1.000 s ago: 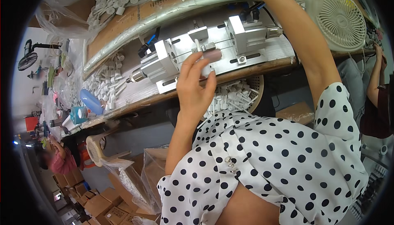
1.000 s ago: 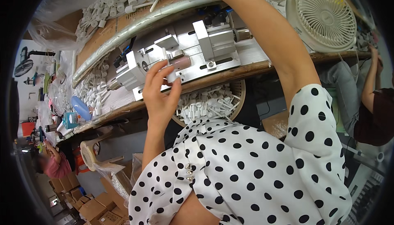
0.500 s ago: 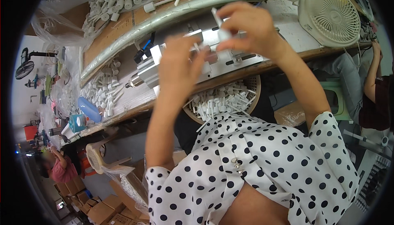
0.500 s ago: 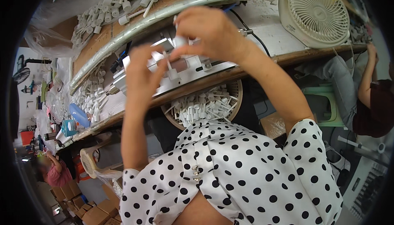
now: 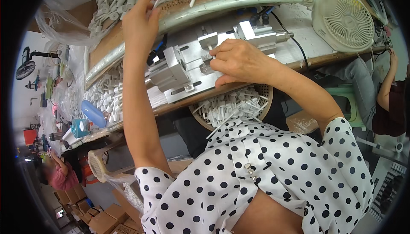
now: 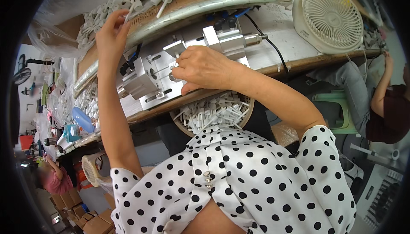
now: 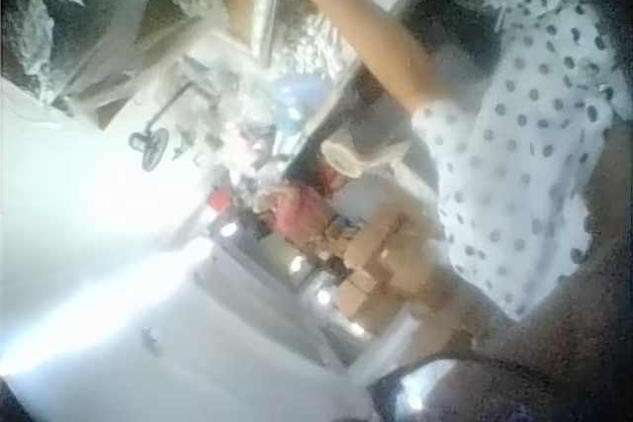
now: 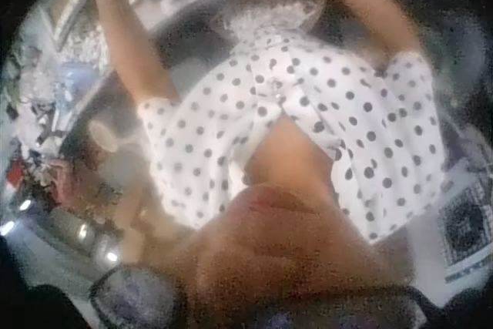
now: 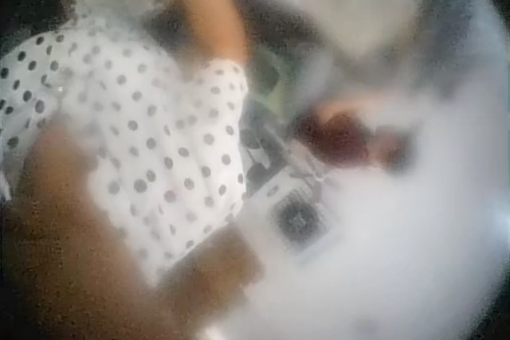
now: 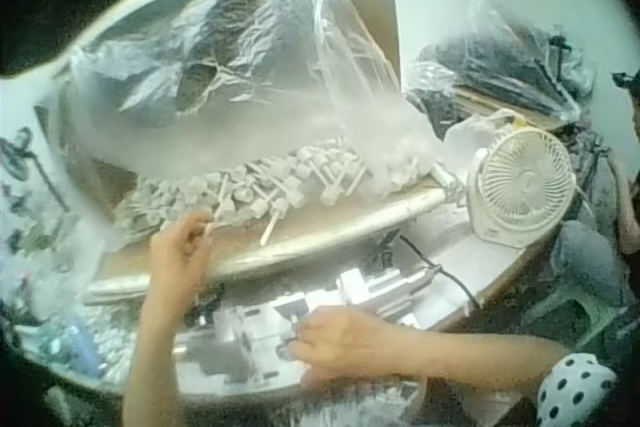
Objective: Manually assemble small white plastic tubes and components using a specialized tabletop jig.
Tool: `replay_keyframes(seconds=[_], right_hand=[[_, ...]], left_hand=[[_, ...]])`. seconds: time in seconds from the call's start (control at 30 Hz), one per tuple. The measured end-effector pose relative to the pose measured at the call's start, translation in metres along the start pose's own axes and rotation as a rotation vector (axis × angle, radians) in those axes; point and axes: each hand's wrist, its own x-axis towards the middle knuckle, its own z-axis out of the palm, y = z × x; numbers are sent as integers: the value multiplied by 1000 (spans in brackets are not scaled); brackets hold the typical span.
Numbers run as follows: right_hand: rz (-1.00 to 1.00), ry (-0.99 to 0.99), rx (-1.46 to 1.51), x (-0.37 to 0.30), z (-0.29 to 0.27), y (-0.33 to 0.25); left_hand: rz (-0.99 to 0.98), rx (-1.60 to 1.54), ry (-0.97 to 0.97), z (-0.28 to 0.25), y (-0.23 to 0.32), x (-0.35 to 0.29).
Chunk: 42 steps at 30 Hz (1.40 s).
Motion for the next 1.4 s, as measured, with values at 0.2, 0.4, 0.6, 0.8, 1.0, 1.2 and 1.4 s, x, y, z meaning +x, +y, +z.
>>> replay_keyframes(seconds=[0.2,0.4,0.6,0.8,1.0,1.2,1.4], right_hand=[[-30,407,-75,47,-22,68],[-155,37,-404,86,-33,130],[364,252,261,70,-54,88],[722,351,906,2,-62,16],[572,210,688,-34,-32,-41],[25,206,48,-19,0,-19],[18,92,25,-8,9,-7]], left_hand=[[-253,-296,107,-6,66,-92],[-77,-141,9,41,104,-143],[-48,-67,-91,60,100,-139],[-118,-115,-332,41,101,-114],[147,-42,86,45,37,-9],[156,233,-208,80,-8,58],[-74,-44,-191,35,12,22]])
